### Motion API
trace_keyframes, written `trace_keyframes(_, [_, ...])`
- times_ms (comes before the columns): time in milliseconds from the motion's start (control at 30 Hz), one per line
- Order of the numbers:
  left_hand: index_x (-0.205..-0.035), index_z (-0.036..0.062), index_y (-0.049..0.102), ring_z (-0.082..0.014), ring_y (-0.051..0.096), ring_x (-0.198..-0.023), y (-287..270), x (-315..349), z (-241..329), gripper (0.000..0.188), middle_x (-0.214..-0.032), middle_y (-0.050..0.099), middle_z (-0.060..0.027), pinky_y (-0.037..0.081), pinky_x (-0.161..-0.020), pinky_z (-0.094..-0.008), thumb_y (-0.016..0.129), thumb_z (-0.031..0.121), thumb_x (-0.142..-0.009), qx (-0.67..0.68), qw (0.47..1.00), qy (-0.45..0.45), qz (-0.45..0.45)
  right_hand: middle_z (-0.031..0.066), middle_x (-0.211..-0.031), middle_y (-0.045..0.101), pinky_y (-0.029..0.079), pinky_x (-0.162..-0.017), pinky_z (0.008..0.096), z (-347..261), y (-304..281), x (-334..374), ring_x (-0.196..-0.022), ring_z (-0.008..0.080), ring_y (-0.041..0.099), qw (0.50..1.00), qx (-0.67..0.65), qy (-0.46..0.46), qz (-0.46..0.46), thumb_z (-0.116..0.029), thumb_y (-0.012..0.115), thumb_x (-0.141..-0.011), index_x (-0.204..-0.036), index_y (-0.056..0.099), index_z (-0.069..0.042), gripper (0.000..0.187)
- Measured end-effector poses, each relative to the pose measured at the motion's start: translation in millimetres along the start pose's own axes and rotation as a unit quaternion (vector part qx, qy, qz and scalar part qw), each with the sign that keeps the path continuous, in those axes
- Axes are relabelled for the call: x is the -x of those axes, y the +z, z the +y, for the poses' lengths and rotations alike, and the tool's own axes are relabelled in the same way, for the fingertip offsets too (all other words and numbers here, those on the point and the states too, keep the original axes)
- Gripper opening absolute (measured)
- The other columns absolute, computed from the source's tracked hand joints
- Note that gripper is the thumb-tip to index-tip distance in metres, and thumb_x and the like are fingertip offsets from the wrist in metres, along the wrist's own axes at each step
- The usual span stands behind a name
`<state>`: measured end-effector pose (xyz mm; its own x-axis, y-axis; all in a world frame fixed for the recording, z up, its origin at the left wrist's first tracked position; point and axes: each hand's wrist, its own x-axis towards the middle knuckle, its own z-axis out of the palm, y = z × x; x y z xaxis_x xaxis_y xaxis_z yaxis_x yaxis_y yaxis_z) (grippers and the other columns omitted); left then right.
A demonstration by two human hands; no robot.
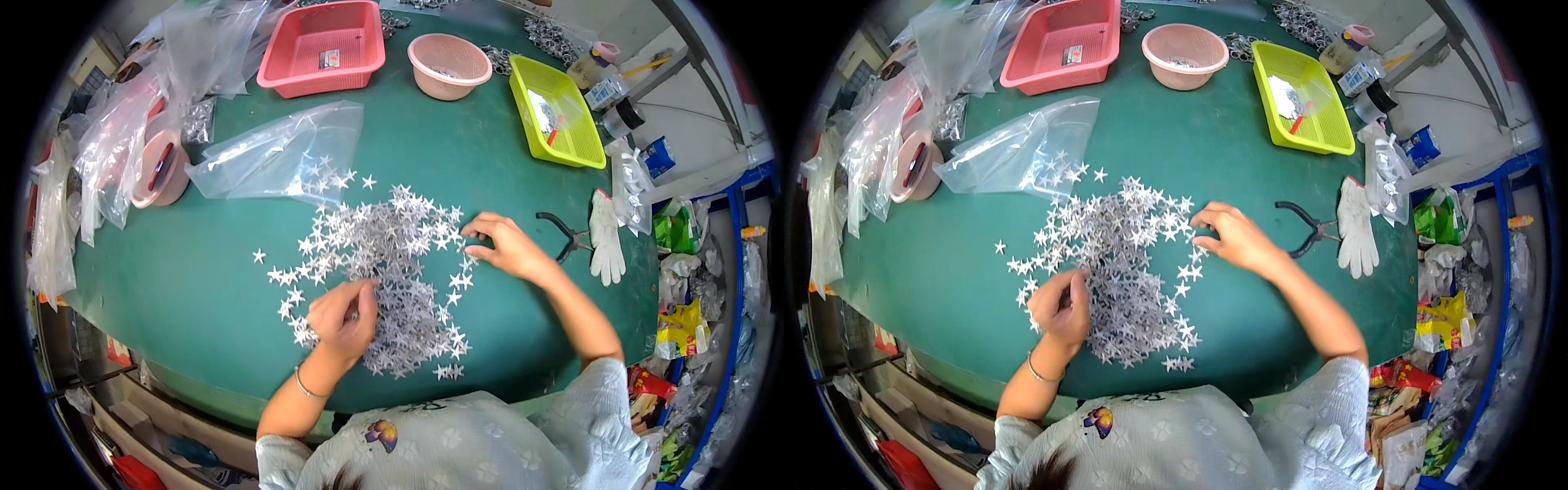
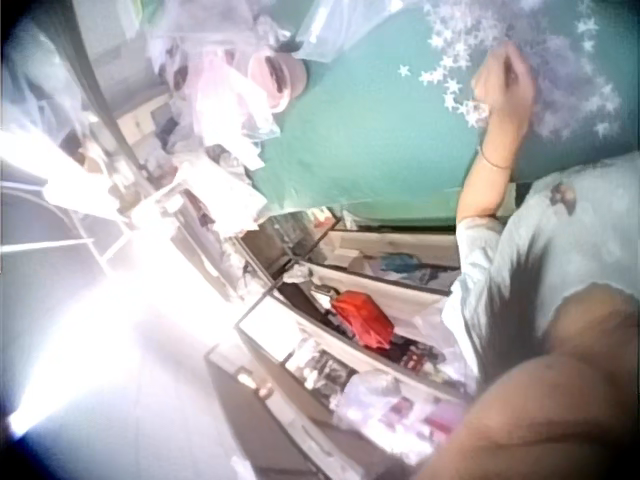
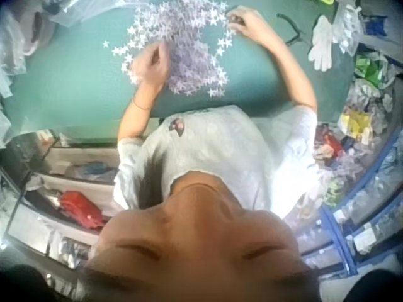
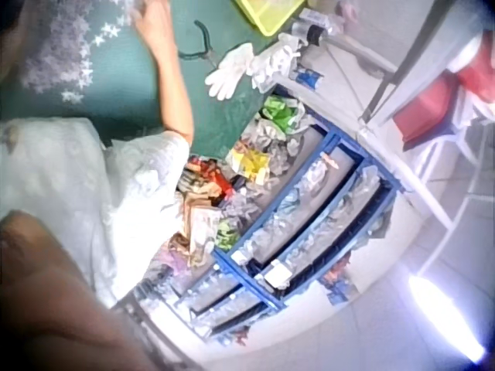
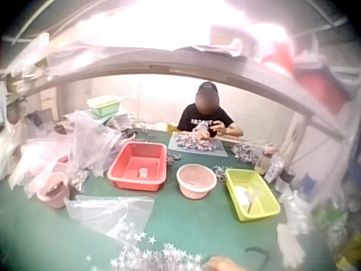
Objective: The person repeatedly picks up small star-shaped pieces from a green table and assembles them by hand, inserting a small metal pin into each star. The person handles the stars one at a time and places the assembled pieces back on the table.
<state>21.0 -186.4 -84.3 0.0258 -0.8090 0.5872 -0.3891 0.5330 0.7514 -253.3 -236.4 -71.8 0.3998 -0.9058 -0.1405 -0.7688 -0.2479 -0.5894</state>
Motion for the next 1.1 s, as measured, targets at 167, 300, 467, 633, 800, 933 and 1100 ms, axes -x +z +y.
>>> trace_keyframes(167, [-0.078, -0.0031, 0.064, -0.0016, 0.037, -0.042, -1.8, 7.4, -4.0, 0.008, -0.055, 0.055, -0.0005, 0.026, -0.038, -0.0182, 0.057, -0.004, -0.079, 0.006, 1.000, -0.011, 0.017, 0.0130, -0.095, 0.050, 0.039, -0.077, 0.0381, -24.9, 53.8, 15.2, -0.088, 0.0288, 0.049, 0.970, 0.123, -0.029, 0.210, -0.017, 0.069, -0.072, -0.101, 0.054, 0.000, 0.037])
trace_keyframes(300, [-0.079, -0.0022, 0.065, -0.0001, 0.035, -0.044, 1.7, 4.9, 3.4, 0.009, -0.053, 0.051, 0.0031, 0.024, -0.040, -0.0174, 0.056, -0.001, -0.081, 0.052, 0.995, -0.079, 0.039, 0.0101, -0.083, 0.052, 0.038, -0.072, 0.0377, -21.1, 67.5, 10.7, -0.083, 0.0277, 0.049, 0.950, 0.170, -0.019, 0.262, -0.008, 0.064, -0.072, -0.084, 0.058, -0.001, 0.015])
trace_keyframes(467, [-0.080, -0.0029, 0.065, 0.0003, 0.034, -0.047, 2.7, 0.1, 27.8, 0.012, -0.053, 0.048, 0.0054, 0.022, -0.041, -0.0187, 0.057, 0.005, -0.084, 0.132, 0.977, -0.166, -0.013, 0.0090, -0.083, 0.054, 0.038, -0.071, 0.0371, -22.6, 66.4, 22.1, -0.081, 0.0267, 0.049, 0.947, 0.153, -0.042, 0.280, -0.009, 0.064, -0.073, -0.081, 0.059, -0.003, 0.011])
trace_keyframes(633, [-0.080, -0.0017, 0.066, -0.0015, 0.039, -0.050, 10.8, -6.4, 38.1, 0.016, -0.055, 0.052, 0.0023, 0.031, -0.043, -0.0205, 0.057, 0.011, -0.085, 0.170, 0.956, -0.227, -0.069, 0.0070, -0.083, 0.054, 0.037, -0.070, 0.0347, -44.4, 74.4, 15.3, -0.084, 0.0246, 0.048, 0.939, 0.195, -0.034, 0.283, -0.013, 0.066, -0.073, -0.084, 0.061, -0.003, 0.016])
trace_keyframes(800, [-0.087, -0.0003, 0.066, -0.0019, 0.041, -0.055, 12.2, -19.3, 47.8, 0.015, -0.060, 0.052, 0.0037, 0.031, -0.048, -0.0185, 0.056, 0.011, -0.086, 0.211, 0.935, -0.268, -0.101, 0.0087, -0.076, 0.056, 0.036, -0.069, 0.0337, -45.4, 71.8, 16.8, -0.076, 0.0247, 0.050, 0.940, 0.121, -0.051, 0.314, -0.011, 0.064, -0.075, -0.077, 0.062, -0.003, 0.008])
trace_keyframes(933, [-0.096, 0.0014, 0.064, -0.0031, 0.045, -0.060, 15.2, -28.1, 55.0, 0.016, -0.067, 0.054, 0.0033, 0.036, -0.053, -0.0188, 0.058, 0.011, -0.085, 0.312, 0.905, -0.276, -0.088, 0.0070, -0.077, 0.060, 0.039, -0.064, 0.0263, -81.2, 49.2, 31.4, -0.067, 0.0143, 0.052, 0.931, -0.200, -0.012, 0.305, -0.008, 0.059, -0.081, -0.079, 0.063, 0.001, 0.009])
trace_keyframes(1100, [-0.096, 0.0015, 0.063, -0.0037, 0.050, -0.071, 7.9, -35.8, 69.3, 0.018, -0.080, 0.058, 0.0005, 0.039, -0.060, -0.0184, 0.063, 0.011, -0.081, 0.316, 0.896, -0.261, -0.169, 0.0048, -0.081, 0.061, 0.040, -0.064, 0.0208, -117.2, 26.8, 48.7, -0.071, 0.0084, 0.051, 0.880, -0.382, -0.036, 0.279, -0.006, 0.057, -0.084, -0.087, 0.063, 0.002, 0.011])
